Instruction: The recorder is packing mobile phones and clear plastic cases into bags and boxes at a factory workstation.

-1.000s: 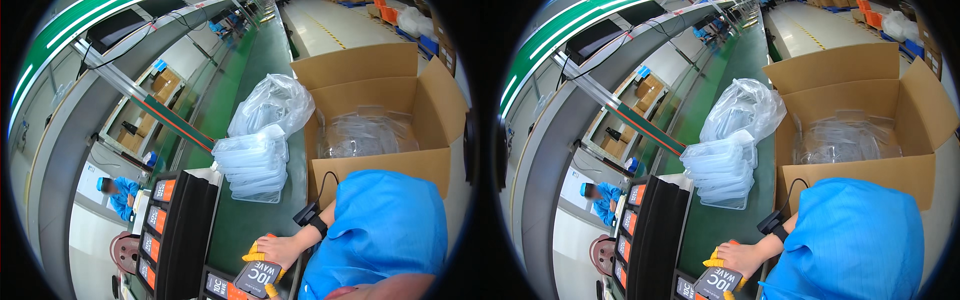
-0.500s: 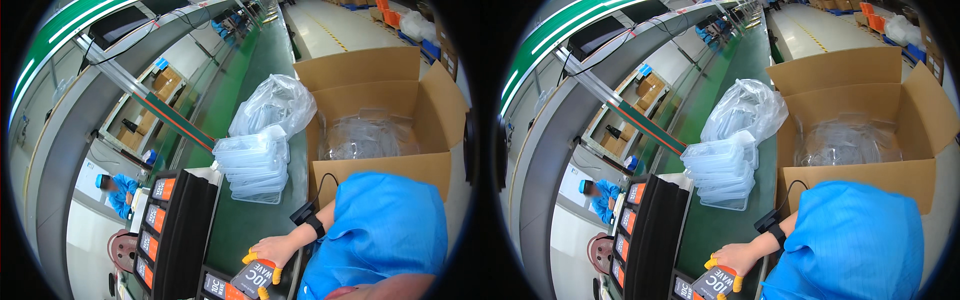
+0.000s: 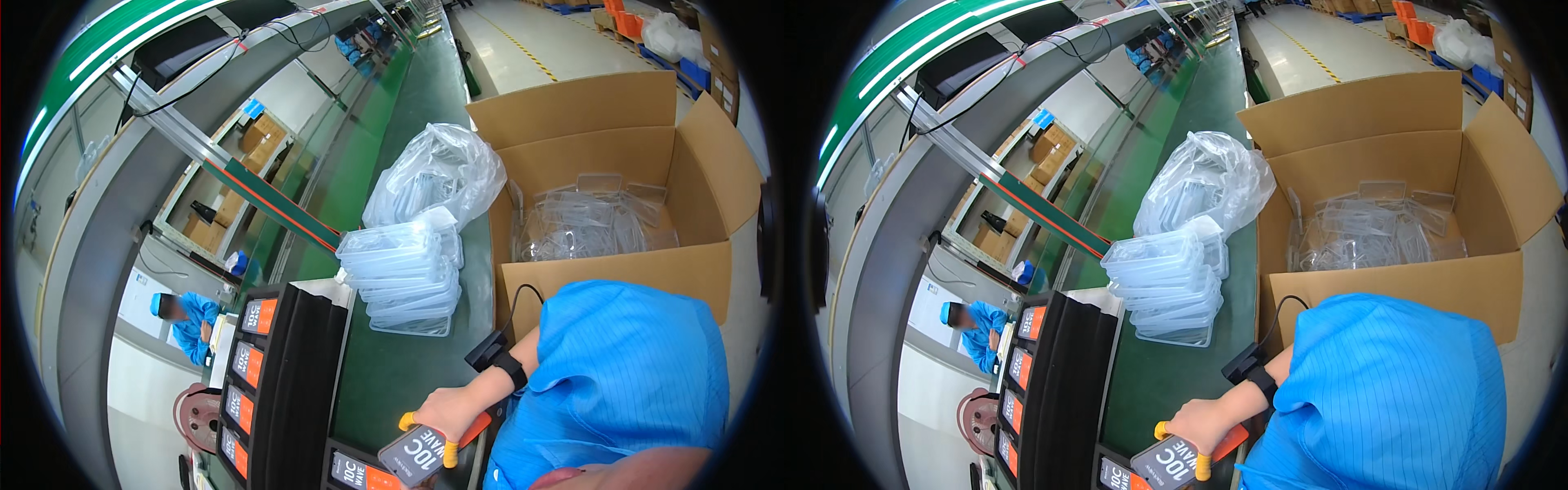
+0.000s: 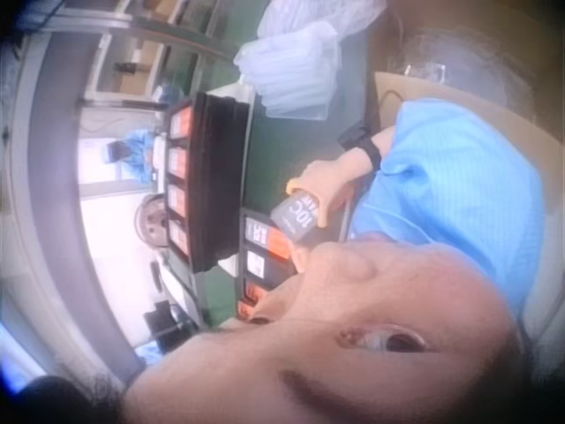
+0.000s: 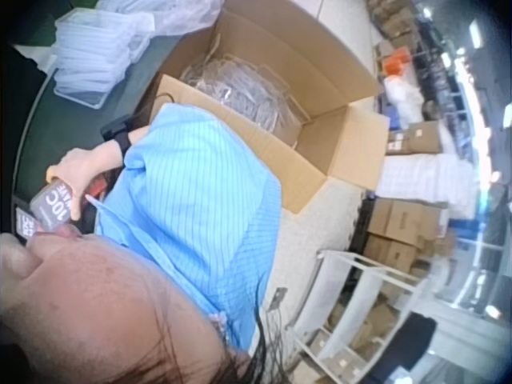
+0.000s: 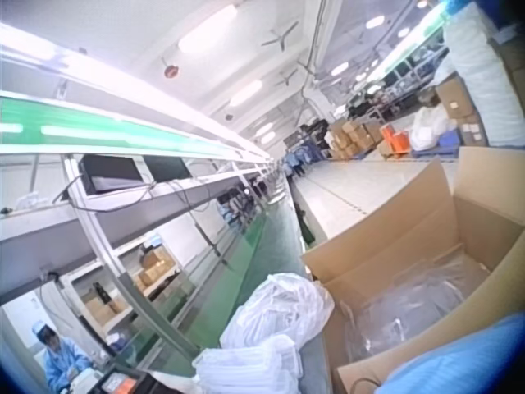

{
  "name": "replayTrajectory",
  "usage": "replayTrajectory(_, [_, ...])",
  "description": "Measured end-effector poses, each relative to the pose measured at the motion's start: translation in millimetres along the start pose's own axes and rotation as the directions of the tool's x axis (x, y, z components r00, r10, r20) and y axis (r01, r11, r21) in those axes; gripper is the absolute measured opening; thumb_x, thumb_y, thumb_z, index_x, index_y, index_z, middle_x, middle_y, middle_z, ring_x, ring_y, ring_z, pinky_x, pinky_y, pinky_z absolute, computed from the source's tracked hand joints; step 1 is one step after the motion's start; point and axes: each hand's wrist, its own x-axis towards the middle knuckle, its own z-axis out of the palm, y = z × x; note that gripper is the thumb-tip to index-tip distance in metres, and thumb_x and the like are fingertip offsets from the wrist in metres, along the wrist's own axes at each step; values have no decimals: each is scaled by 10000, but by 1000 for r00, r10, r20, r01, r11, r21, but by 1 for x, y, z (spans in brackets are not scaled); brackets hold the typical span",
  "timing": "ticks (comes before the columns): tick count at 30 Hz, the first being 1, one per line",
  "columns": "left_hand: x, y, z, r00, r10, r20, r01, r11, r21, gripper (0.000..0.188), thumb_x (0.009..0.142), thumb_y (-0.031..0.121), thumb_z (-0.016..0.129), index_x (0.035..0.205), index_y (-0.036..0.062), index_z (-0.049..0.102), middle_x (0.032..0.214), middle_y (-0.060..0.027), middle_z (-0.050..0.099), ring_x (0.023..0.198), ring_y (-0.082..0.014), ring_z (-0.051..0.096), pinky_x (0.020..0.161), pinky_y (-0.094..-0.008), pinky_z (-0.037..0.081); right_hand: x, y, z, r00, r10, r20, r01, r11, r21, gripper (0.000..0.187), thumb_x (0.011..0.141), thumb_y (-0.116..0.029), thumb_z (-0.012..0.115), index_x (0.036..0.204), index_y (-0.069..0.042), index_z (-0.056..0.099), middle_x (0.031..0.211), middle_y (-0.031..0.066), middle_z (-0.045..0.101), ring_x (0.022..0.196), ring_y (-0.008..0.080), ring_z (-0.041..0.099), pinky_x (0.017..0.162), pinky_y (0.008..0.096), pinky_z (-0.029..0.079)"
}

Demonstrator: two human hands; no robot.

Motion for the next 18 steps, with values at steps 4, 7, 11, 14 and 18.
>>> replayTrajectory(4, [10,-39,-2,989,100,104,-132,922,363,343,773,186,561,1035,-28,506,959,-181,549,886,-241,524,757,-336,421,2,-1,8,991,119,61,-128,977,172,804,439,-453,755,1054,-64,413,786,132,580,756,297,567,637,366,441])
replayTrajectory(7, [23,-74,-4,968,189,164,-249,773,584,346,759,168,575,1030,-35,503,949,-179,550,872,-247,529,734,-337,434,5,-12,6,994,107,-36,-87,933,350,793,458,-457,759,1035,-33,416,790,132,576,761,290,567,659,353,442])
replayTrajectory(11, [38,-91,-2,953,247,176,-300,683,666,352,740,145,593,1022,-45,500,935,-175,551,854,-256,535,703,-339,452,9,-12,3,964,61,-259,74,874,481,792,454,-486,756,980,8,430,809,98,578,780,241,568,696,303,434])
replayTrajectory(14, [40,-88,-8,942,267,203,-333,664,670,359,725,127,607,1016,-52,498,925,-173,552,840,-263,540,680,-341,465,10,-25,0,953,108,-282,72,826,558,724,458,-418,782,956,-9,453,798,85,580,744,190,572,679,261,436])
replayTrajectory(18, [36,-86,1,923,384,8,-274,645,713,313,749,250,594,837,-50,588,725,-158,600,692,-261,586,659,-345,458,15,-21,2,967,78,-241,76,819,569,748,486,-423,767,1003,3,433,839,97,577,781,199,567,699,272,432])
